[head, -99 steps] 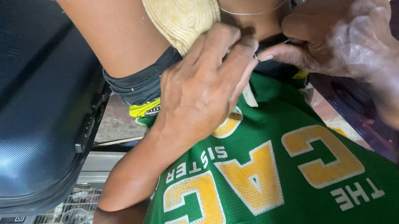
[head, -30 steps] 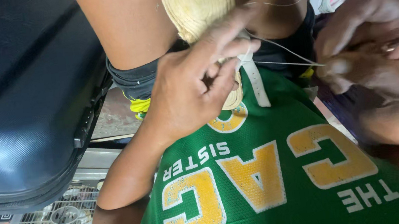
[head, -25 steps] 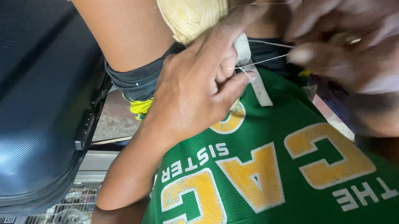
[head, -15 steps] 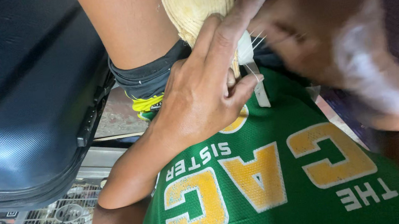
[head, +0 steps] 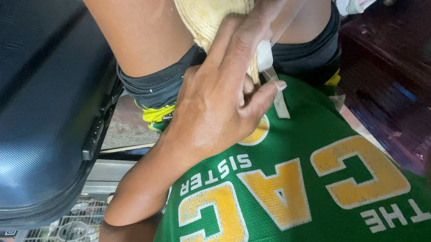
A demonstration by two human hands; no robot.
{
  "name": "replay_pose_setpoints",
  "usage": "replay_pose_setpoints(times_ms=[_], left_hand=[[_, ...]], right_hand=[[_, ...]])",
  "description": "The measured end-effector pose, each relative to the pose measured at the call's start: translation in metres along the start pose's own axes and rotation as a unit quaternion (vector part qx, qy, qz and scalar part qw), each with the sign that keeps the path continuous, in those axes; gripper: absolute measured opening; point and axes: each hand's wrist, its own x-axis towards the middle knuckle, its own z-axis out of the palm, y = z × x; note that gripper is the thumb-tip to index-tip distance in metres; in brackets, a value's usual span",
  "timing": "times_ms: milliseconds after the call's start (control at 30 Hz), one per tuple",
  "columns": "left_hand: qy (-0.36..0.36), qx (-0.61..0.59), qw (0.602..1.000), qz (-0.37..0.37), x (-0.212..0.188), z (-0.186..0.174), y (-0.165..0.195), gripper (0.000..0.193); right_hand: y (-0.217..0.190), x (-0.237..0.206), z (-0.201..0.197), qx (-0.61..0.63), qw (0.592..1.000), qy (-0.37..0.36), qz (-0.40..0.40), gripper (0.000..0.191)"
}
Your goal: The person sews a shoe sole using a needle and thread. They repeatedly pierce the sole and pull the thread through to attach it to the shoe upper.
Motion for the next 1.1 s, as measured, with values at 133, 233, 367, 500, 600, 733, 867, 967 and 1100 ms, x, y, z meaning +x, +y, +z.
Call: replay_pose_setpoints(times_ms=[133, 233, 367, 500, 600, 733, 867, 967, 1100], left_hand=[[0.006, -0.038, 0.999, -0.038, 0.0, -0.001, 0.003, 0.079], [0.005, -0.06, 0.996, -0.067, 0.0, -0.001, 0.005, 0.078], [0.009, -0.053, 0.996, -0.066, 0.002, 0.0, 0.004, 0.081], [0.011, -0.056, 0.996, -0.062, 0.002, 0.0, 0.004, 0.081], [0.009, -0.054, 0.997, -0.057, 0.002, 0.0, 0.002, 0.08], [0.017, -0.038, 0.999, -0.021, -0.003, -0.004, 0.002, 0.07], [0.036, -0.064, 0.997, 0.003, -0.008, -0.015, -0.001, 0.07], [0.05, -0.102, 0.993, -0.039, -0.014, -0.021, -0.003, 0.071], [0.095, -0.12, 0.987, -0.052, -0.021, -0.024, -0.004, 0.056]], right_hand=[[-0.033, -0.001, 0.005, 0.108, 0.993, 0.013, -0.054, 0.024], [-0.063, -0.01, 0.017, 0.18, 0.974, -0.001, -0.135, 0.027], [-0.09, -0.019, 0.031, 0.114, 0.986, -0.025, -0.122, 0.033], [-0.102, -0.024, 0.031, 0.039, 0.982, 0.026, -0.181, 0.025], [-0.11, -0.022, 0.036, 0.074, 0.981, 0.016, -0.177, 0.026], [-0.118, -0.015, 0.041, 0.228, 0.961, -0.028, -0.151, 0.026], [-0.118, -0.007, 0.035, 0.305, 0.944, -0.048, -0.118, 0.029], [-0.115, -0.005, 0.026, 0.261, 0.957, -0.026, -0.121, 0.029], [-0.106, -0.01, 0.014, 0.137, 0.986, -0.021, -0.095, 0.028]])
